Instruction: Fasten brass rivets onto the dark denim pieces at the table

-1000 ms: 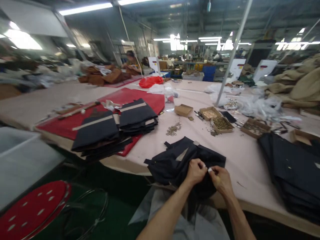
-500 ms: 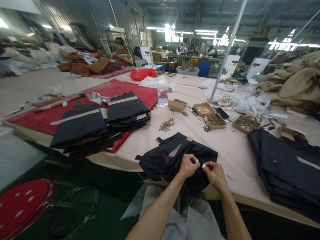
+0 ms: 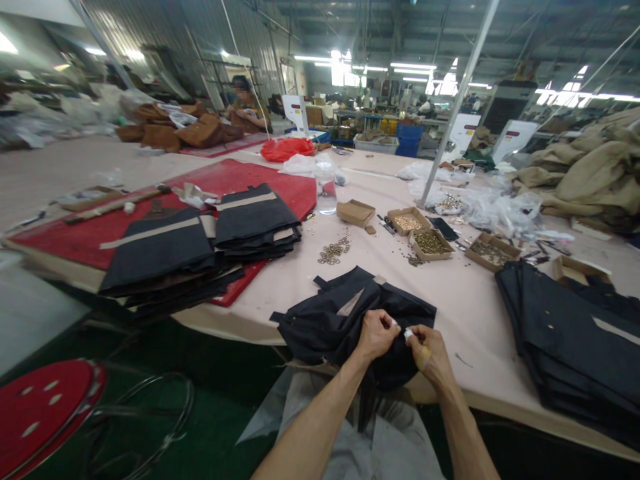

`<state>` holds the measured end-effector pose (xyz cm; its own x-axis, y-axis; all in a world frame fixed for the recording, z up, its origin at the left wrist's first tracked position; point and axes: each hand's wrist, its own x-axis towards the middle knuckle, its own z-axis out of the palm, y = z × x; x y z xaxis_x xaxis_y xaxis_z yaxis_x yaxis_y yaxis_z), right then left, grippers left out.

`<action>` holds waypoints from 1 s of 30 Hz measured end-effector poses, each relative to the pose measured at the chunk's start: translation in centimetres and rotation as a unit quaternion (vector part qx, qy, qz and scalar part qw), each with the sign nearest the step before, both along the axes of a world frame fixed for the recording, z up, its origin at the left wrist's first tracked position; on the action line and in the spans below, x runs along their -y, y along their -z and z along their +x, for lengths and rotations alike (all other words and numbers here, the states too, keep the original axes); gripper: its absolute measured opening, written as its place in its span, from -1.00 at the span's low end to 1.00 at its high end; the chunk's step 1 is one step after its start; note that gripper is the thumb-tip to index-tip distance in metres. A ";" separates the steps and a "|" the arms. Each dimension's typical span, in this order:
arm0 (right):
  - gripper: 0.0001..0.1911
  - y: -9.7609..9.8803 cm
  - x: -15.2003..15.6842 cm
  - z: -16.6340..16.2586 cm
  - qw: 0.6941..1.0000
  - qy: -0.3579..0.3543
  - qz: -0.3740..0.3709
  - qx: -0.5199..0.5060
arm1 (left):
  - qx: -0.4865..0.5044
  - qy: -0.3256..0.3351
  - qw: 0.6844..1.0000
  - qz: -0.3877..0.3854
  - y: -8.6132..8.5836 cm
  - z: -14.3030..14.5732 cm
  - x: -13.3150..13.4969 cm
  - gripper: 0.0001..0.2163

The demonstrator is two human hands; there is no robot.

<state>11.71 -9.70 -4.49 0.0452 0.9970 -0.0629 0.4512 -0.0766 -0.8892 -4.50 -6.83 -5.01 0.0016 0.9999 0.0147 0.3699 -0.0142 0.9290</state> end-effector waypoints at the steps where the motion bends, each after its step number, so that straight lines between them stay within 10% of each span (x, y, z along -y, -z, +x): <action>1: -0.71 0.1 -0.1 0.2 1.000 0.000 -0.017 -0.020 | 0.005 0.006 1.000 -0.002 0.0 -0.1 0.0 -0.89; 30: -0.45 0.1 0.4 2.9 0.967 0.019 -0.136 -0.217 | 0.039 0.038 0.998 -0.037 -0.2 -0.1 -0.2 -0.90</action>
<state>14.62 -10.08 -4.62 -0.0073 0.9392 -0.3432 0.0331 -0.3428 -0.9388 -4.63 -6.62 -4.83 0.0783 0.9953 -0.0568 0.2962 0.0312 0.9546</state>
